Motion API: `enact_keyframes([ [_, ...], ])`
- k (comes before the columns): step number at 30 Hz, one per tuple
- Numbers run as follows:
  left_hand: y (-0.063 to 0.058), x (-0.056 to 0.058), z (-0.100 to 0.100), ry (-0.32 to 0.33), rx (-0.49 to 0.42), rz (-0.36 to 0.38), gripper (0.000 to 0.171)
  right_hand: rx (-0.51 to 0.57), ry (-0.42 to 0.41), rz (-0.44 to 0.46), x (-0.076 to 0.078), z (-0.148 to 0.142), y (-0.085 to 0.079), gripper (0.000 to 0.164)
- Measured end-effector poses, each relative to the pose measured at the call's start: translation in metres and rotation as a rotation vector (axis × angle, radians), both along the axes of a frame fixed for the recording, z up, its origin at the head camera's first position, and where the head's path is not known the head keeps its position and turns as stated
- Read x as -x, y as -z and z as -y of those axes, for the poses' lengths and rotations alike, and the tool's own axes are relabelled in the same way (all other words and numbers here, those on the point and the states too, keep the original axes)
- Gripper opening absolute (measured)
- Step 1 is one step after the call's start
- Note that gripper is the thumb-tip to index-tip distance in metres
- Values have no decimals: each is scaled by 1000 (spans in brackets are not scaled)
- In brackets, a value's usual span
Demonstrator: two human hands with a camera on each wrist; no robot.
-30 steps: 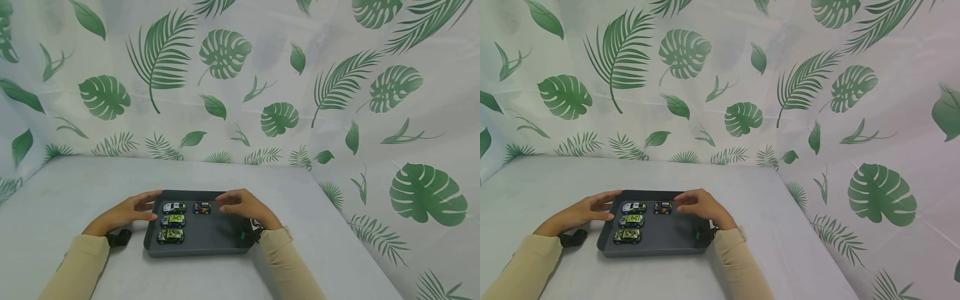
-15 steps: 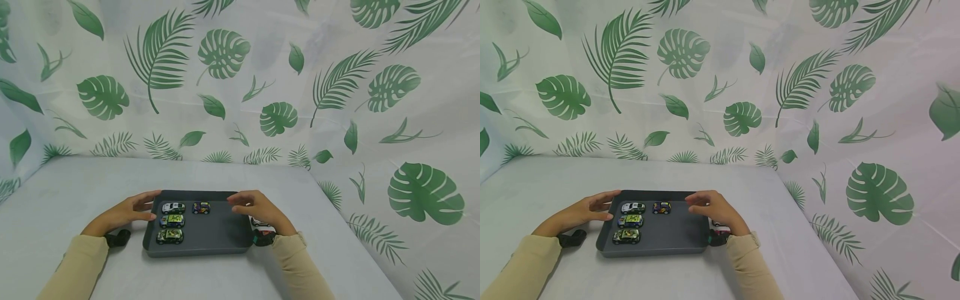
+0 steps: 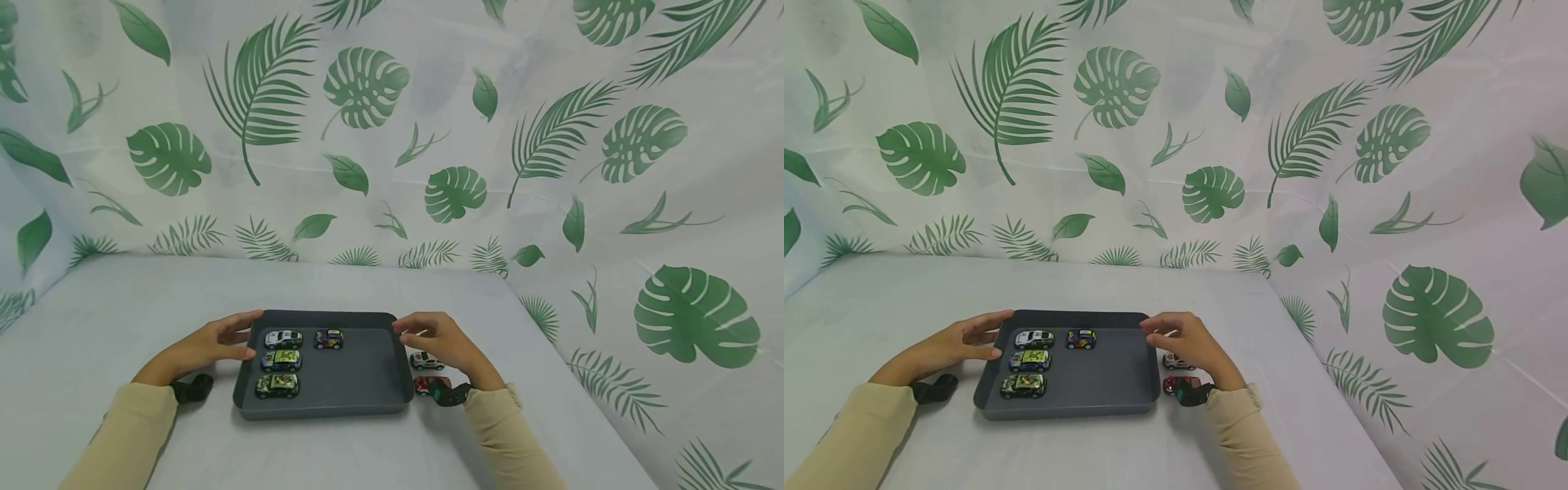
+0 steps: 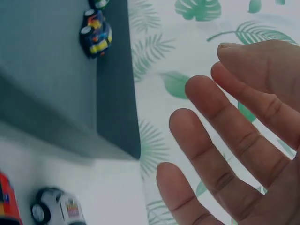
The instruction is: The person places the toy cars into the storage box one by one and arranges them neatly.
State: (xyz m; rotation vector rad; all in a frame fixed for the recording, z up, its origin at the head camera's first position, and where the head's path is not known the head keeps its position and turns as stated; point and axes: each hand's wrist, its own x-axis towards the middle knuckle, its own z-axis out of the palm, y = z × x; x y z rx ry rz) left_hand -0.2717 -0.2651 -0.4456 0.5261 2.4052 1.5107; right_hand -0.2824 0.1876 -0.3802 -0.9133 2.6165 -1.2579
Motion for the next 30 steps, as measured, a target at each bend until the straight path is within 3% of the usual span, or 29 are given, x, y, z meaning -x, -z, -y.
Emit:
enact_keyframes([
  [19, -3, -3, -5, -22, 8, 24, 95, 11, 25, 37, 12, -40, 8, 32],
  [30, -3, -2, -4, -20, 18, 28, 95, -52, 58, 78, 16, -53, 14, 34],
])
